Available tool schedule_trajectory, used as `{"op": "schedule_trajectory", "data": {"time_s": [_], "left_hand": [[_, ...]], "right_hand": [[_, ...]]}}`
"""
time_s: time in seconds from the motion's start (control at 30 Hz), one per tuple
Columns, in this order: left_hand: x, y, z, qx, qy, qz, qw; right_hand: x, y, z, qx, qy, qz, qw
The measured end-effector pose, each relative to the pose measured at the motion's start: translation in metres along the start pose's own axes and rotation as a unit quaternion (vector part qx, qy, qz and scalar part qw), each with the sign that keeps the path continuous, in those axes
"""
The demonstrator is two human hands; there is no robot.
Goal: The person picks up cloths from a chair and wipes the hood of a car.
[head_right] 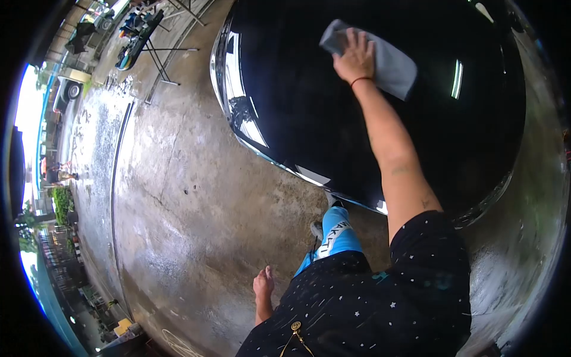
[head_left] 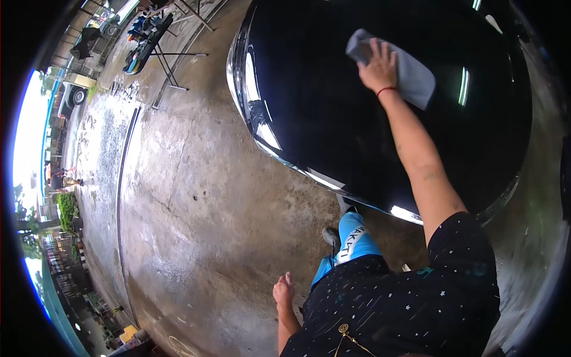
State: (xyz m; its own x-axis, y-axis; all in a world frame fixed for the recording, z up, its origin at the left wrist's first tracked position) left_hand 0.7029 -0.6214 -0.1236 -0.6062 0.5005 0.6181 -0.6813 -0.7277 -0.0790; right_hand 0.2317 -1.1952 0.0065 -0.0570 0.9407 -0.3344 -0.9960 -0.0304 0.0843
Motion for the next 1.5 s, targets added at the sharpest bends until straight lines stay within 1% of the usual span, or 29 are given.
{"op": "schedule_trajectory", "data": {"time_s": [0.07,0.1,0.13,0.2,0.27,0.37,0.4,0.5,0.6,0.67,0.7,0.73,0.77,0.8,0.83,0.87,0.9,1.0,1.03,1.07,1.13,1.2,1.27,1.3,1.33,1.37,1.4,1.43,1.5], "left_hand": [[-0.002,0.014,0.002,-0.024,-0.013,-0.002,1.0],[-0.003,0.018,0.002,-0.044,-0.028,-0.009,0.999],[-0.008,0.028,0.003,-0.046,-0.029,-0.015,0.998],[-0.018,0.04,0.004,-0.073,-0.044,-0.04,0.996],[-0.03,0.058,0.01,-0.069,-0.031,-0.041,0.996],[-0.039,0.091,0.022,-0.064,-0.014,-0.038,0.997],[-0.039,0.101,0.028,-0.065,-0.009,-0.035,0.997],[-0.04,0.131,0.047,-0.039,-0.003,-0.033,0.999],[-0.041,0.158,0.063,0.034,0.047,-0.051,0.997],[-0.044,0.186,0.083,0.056,0.069,-0.084,0.992],[-0.051,0.21,0.093,0.092,0.09,-0.11,0.986],[-0.056,0.234,0.101,0.09,0.086,-0.128,0.984],[-0.065,0.26,0.112,0.102,0.104,-0.144,0.979],[-0.077,0.284,0.126,0.116,0.124,-0.161,0.972],[-0.089,0.31,0.138,0.115,0.121,-0.175,0.97],[-0.103,0.333,0.149,0.165,0.082,-0.145,0.972],[-0.117,0.353,0.156,0.214,0.044,-0.109,0.97],[-0.149,0.397,0.16,0.261,-0.041,-0.157,0.952],[-0.15,0.411,0.155,0.295,-0.047,-0.165,0.94],[-0.155,0.418,0.151,0.292,-0.049,-0.17,0.94],[-0.173,0.423,0.143,0.303,-0.065,-0.079,0.948],[-0.171,0.422,0.143,0.281,-0.059,-0.083,0.954],[-0.164,0.418,0.144,0.264,-0.053,-0.08,0.96],[-0.162,0.418,0.145,0.25,-0.061,-0.089,0.962],[-0.163,0.425,0.149,0.235,-0.069,-0.105,0.964],[-0.16,0.43,0.151,0.234,-0.067,-0.124,0.962],[-0.159,0.434,0.152,0.235,-0.06,-0.122,0.962],[-0.158,0.433,0.155,0.221,-0.047,-0.102,0.969],[-0.157,0.438,0.157,0.233,-0.048,-0.074,0.968]], "right_hand": [[0.045,-0.066,0.0,-0.03,0.041,0.114,0.992],[0.082,-0.102,0.016,-0.094,0.017,0.149,0.984],[0.125,-0.135,0.023,-0.06,-0.049,0.2,0.977],[0.204,-0.179,0.017,-0.214,-0.137,0.269,0.929],[0.248,-0.174,-0.006,-0.306,-0.142,0.326,0.883],[0.168,-0.117,0.008,-0.298,-0.115,0.292,0.901],[0.118,-0.083,0.01,-0.251,-0.043,0.278,0.926],[-0.051,0.032,-0.017,-0.148,0.093,0.135,0.975],[-0.163,0.079,-0.045,-0.04,0.093,0.022,0.995],[-0.143,0.046,-0.036,-0.078,0.113,0.029,0.99],[-0.103,0.021,-0.025,-0.122,0.143,0.098,0.977],[-0.059,-0.003,-0.005,-0.091,0.064,0.188,0.976],[-0.006,-0.022,0.002,-0.169,0.067,0.241,0.953],[0.04,-0.028,0.017,-0.227,-0.036,0.282,0.931],[0.063,-0.013,0.023,-0.287,-0.075,0.28,0.913],[0.076,0.014,0.025,-0.346,-0.114,0.278,0.889],[0.067,0.055,0.022,-0.288,-0.083,0.252,0.92],[0.002,0.199,0.019,-0.191,0.005,0.107,0.976],[-0.021,0.249,0.004,-0.203,0.044,0.04,0.977],[-0.047,0.298,-0.014,-0.149,0.052,0.028,0.987],[-0.104,0.392,-0.052,-0.023,0.048,-0.006,0.999],[-0.158,0.452,-0.048,-0.084,0.059,-0.134,0.986],[-0.22,0.553,-0.11,0.029,0.099,-0.145,0.984],[-0.252,0.579,-0.12,0.058,0.033,-0.163,0.984],[-0.277,0.589,-0.117,0.09,-0.029,-0.184,0.978],[-0.3,0.583,-0.124,0.061,0.029,-0.244,0.967],[-0.322,0.569,-0.131,0.059,0.056,-0.217,0.973],[-0.34,0.525,-0.12,0.034,0.033,-0.174,0.984],[-0.327,0.405,-0.101,-0.064,0.083,0.068,0.992]]}}
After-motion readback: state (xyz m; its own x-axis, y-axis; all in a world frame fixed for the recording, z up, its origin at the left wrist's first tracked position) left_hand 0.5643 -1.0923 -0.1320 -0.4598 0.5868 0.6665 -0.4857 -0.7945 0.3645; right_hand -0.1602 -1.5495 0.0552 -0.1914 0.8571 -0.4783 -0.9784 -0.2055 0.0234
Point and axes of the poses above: each hand's wrist, its own x-axis away from the middle knuckle, its own z-axis out of the back of the hand, y = z × x, the point moved 2 cm from there along -x, towards the middle knuckle, and after that the axes turned 13 degrees about z, right-handed, at the moved point
